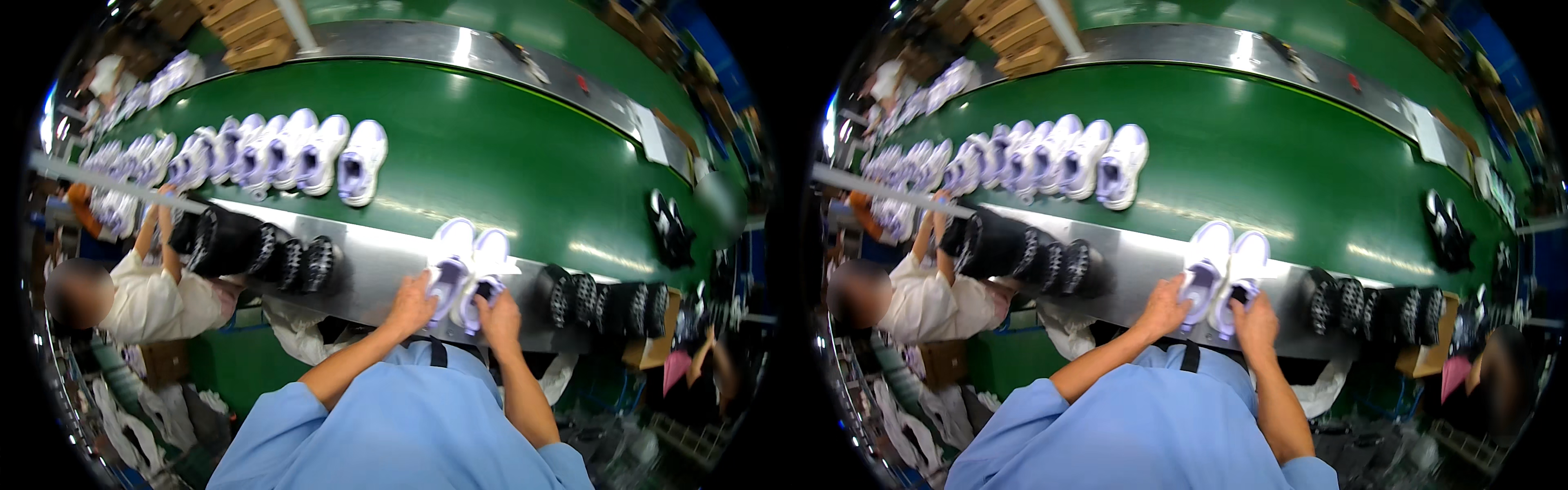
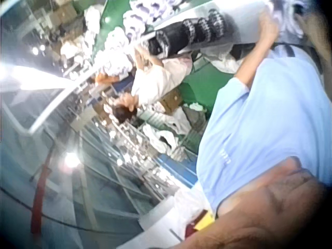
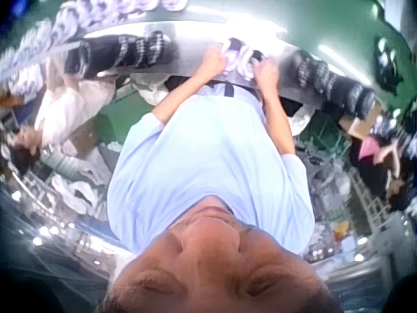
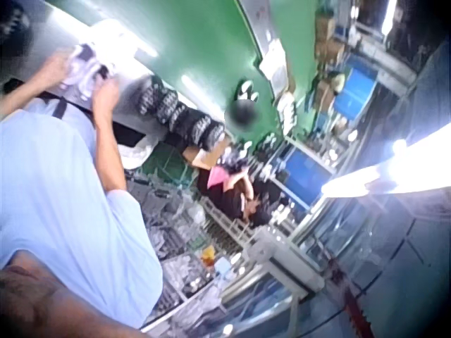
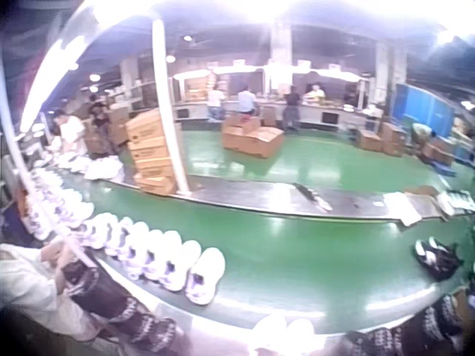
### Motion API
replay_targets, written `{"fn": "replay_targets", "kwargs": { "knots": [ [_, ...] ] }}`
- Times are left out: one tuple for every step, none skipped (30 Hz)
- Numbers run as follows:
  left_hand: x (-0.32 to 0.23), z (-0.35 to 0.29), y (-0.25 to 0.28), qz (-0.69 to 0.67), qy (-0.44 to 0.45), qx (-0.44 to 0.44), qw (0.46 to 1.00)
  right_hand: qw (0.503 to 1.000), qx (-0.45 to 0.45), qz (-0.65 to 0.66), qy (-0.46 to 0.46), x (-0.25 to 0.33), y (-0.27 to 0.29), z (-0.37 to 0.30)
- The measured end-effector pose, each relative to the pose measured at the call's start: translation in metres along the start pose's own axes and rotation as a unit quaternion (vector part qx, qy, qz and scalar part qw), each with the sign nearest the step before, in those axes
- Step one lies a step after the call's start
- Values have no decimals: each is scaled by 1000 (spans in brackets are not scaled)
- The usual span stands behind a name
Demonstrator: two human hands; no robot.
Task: The person places white and purple sneakers on a conveyor belt, then pulls black shoe components from a bag and inserts them into black sneakers.
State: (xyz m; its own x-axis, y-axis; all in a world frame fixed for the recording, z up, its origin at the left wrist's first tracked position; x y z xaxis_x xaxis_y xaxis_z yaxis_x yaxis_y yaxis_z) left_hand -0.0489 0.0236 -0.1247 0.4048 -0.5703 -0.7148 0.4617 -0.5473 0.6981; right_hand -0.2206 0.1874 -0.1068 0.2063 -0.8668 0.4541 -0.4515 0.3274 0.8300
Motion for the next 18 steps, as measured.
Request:
{"fn": "replay_targets", "kwargs": {
  "knots": [
    [-1,-4,12,-44,10,12,999,994,56,-77,-51,14,18,-3],
    [-5,-6,26,-90,17,22,996,987,77,-137,-35,23,34,-9],
    [-11,-8,52,-87,21,11,996,979,83,-181,-36,20,45,-15],
    [-17,-16,91,-54,-19,-32,998,984,85,-152,-35,40,66,-30],
    [-17,-27,125,-22,-61,-72,995,990,90,-101,-36,50,76,-40],
    [-8,-36,156,86,-88,-118,985,992,108,-48,-33,56,77,-48],
    [4,-44,187,192,-112,-160,962,992,126,4,-31,60,75,-53],
    [21,-51,215,240,-52,-203,948,992,127,2,-21,66,69,-56],
    [37,-59,241,284,8,-243,927,989,149,1,1,73,61,-60],
    [57,-68,261,312,69,-258,912,985,172,-2,22,82,53,-64],
    [77,-77,275,338,128,-271,892,984,175,-5,32,94,48,-68],
    [102,-83,280,341,135,-277,888,981,187,-12,48,108,42,-73],
    [128,-91,282,368,147,-250,884,977,203,-18,66,120,36,-78],
    [144,-95,283,389,153,-219,882,974,209,-24,82,122,27,-79],
    [144,-95,288,388,154,-219,882,974,208,-26,82,125,27,-81],
    [142,-95,292,367,138,-220,893,974,198,-32,101,130,27,-84],
    [138,-95,296,346,119,-220,904,974,187,-37,118,135,26,-87],
    [114,-86,302,341,88,-243,904,977,178,-35,108,137,27,-87]
  ]
}}
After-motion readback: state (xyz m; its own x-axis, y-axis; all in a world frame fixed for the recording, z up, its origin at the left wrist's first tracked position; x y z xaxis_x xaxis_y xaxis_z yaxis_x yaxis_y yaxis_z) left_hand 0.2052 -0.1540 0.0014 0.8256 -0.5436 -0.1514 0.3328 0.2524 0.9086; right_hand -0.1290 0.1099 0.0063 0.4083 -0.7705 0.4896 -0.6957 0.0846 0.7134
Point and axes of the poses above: each hand's wrist, its own z-axis towards the middle knuckle, its own y-axis out of the back of the hand, x = y × z, the point moved 4 cm from there along z, towards the middle knuckle, and after that the axes turned 14 degrees about -y, right-handed, at the moved point
